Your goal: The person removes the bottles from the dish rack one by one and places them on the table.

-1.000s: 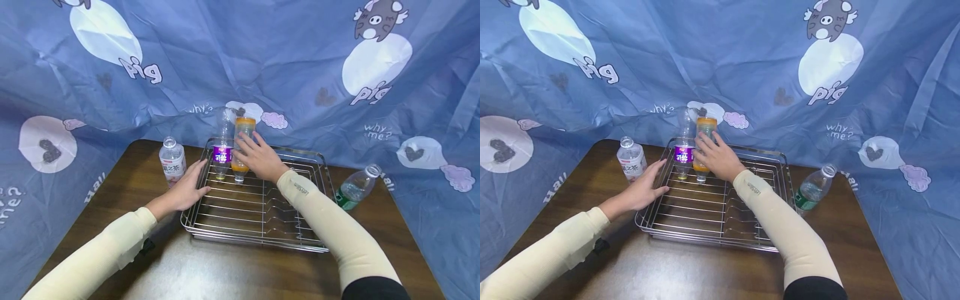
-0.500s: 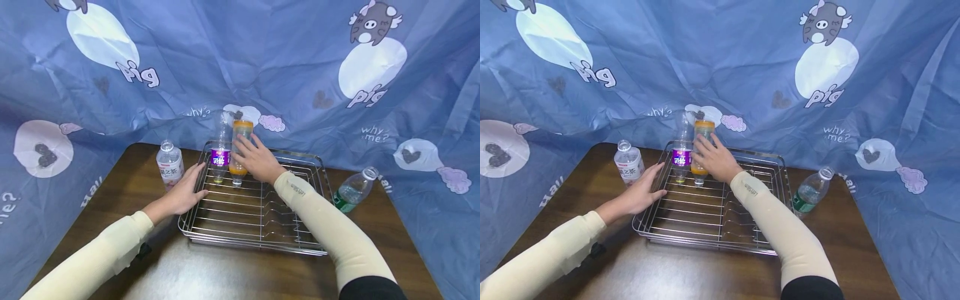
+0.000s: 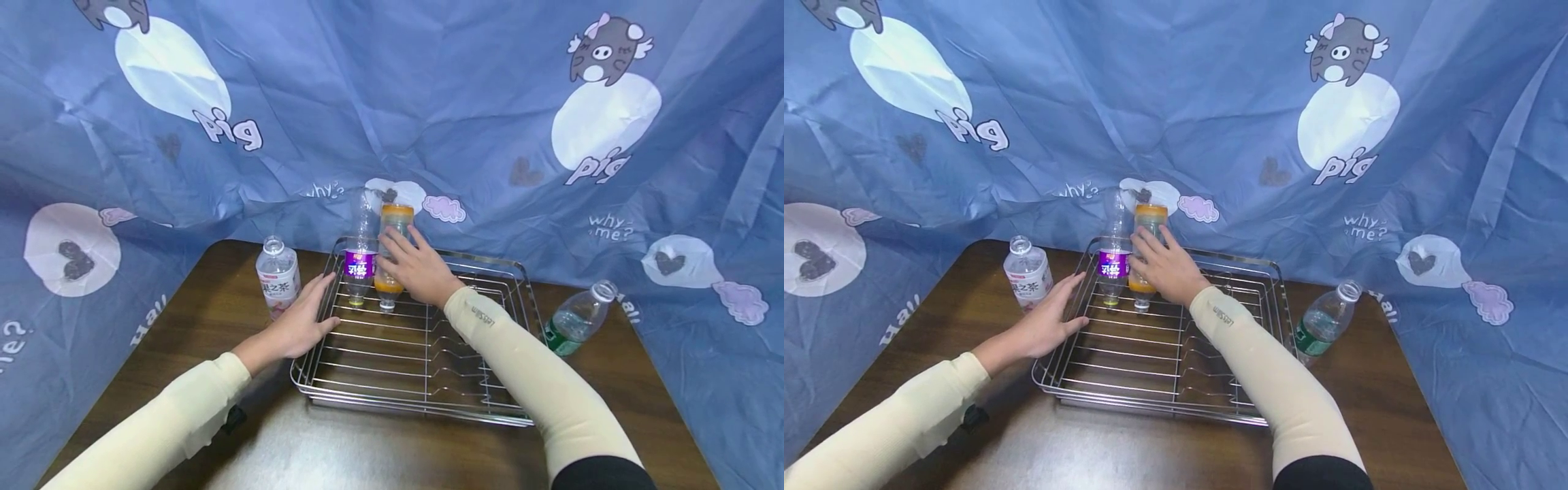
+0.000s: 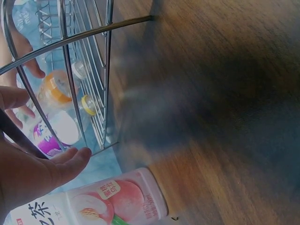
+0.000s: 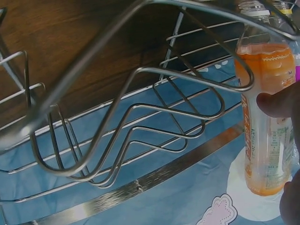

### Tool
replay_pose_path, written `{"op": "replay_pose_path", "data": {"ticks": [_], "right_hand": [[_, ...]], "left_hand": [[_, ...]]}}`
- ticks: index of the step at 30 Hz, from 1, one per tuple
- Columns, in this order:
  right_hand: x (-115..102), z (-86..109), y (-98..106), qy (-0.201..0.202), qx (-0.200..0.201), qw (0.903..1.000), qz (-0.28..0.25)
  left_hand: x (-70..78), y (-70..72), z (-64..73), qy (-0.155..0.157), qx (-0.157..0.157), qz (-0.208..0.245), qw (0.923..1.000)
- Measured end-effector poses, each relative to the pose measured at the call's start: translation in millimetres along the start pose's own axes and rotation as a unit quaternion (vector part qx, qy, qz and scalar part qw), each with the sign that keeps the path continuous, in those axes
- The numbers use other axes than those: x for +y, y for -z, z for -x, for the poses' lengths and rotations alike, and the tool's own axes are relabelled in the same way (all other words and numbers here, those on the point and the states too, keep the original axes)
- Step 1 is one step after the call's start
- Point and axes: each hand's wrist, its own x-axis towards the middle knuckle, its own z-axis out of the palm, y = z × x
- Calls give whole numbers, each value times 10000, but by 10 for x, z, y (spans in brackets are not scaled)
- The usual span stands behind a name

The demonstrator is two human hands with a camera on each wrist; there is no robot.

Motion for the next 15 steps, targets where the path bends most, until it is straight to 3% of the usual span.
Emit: {"op": "replay_pose_path", "data": {"ticks": [15], "right_hand": [[-29,-29,-36,92,-37,9999,135]], "left_hand": [[-2,-27,0,-48,84,-47,9999]]}}
